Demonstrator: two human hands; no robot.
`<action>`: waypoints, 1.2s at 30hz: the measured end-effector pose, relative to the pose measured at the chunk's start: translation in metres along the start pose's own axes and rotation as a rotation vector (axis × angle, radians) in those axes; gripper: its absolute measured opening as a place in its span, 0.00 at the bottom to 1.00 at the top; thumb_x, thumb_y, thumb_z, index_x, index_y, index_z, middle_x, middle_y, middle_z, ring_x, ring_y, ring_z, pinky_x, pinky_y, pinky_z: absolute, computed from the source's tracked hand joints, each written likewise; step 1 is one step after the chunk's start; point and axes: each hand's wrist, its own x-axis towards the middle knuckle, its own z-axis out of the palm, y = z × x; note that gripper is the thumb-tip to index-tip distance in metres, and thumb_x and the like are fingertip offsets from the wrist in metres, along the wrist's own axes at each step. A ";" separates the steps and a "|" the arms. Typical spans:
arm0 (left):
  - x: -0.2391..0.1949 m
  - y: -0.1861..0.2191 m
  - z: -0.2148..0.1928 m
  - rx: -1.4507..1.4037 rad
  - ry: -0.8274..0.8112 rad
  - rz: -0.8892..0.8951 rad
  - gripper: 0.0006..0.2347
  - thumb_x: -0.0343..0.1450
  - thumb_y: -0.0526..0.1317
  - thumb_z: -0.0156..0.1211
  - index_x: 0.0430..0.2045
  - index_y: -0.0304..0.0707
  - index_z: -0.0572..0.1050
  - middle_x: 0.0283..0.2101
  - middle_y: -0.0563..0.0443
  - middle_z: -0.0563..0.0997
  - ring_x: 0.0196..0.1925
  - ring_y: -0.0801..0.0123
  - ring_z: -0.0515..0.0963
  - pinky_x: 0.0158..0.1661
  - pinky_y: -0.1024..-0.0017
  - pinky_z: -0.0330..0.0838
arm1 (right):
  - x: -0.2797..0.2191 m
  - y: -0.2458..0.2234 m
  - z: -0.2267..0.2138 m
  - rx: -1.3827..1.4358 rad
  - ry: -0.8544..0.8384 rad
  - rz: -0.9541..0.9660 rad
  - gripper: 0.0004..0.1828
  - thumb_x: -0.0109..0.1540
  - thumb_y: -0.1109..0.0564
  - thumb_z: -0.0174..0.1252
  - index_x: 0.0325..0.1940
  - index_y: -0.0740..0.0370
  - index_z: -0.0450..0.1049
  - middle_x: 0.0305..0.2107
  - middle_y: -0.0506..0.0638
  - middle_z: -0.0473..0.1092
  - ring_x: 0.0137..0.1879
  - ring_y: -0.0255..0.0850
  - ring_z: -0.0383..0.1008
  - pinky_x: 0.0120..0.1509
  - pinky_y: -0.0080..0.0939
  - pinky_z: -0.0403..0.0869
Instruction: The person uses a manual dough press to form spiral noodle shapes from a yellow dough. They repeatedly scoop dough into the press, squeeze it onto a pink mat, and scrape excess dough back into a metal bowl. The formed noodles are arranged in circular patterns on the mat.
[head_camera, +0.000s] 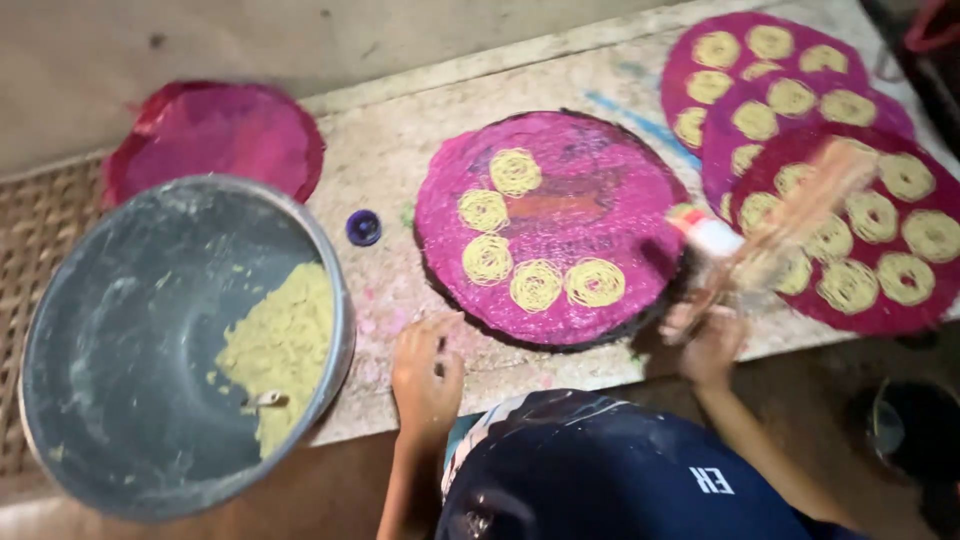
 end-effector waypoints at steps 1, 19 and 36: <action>0.005 0.009 -0.008 0.046 -0.024 0.092 0.19 0.63 0.31 0.58 0.50 0.36 0.76 0.52 0.37 0.79 0.55 0.48 0.75 0.55 0.57 0.68 | -0.006 -0.004 0.025 0.036 -0.104 0.013 0.27 0.69 0.40 0.53 0.55 0.69 0.68 0.32 0.56 0.70 0.32 0.45 0.72 0.37 0.44 0.74; -0.024 -0.131 -0.208 0.165 -0.962 0.148 0.07 0.71 0.45 0.55 0.41 0.54 0.76 0.29 0.41 0.81 0.33 0.50 0.82 0.32 0.58 0.74 | -0.057 -0.172 0.458 -0.630 -1.864 -0.515 0.29 0.61 0.33 0.58 0.40 0.64 0.74 0.28 0.59 0.73 0.39 0.58 0.75 0.37 0.55 0.70; -0.057 -0.245 -0.280 -1.367 -0.697 -0.509 0.29 0.69 0.51 0.68 0.56 0.23 0.70 0.46 0.32 0.74 0.45 0.51 0.71 0.44 0.59 0.64 | 0.018 -0.120 0.535 -1.023 -1.608 -1.735 0.07 0.65 0.59 0.58 0.46 0.57 0.78 0.29 0.45 0.70 0.35 0.34 0.70 0.38 0.37 0.68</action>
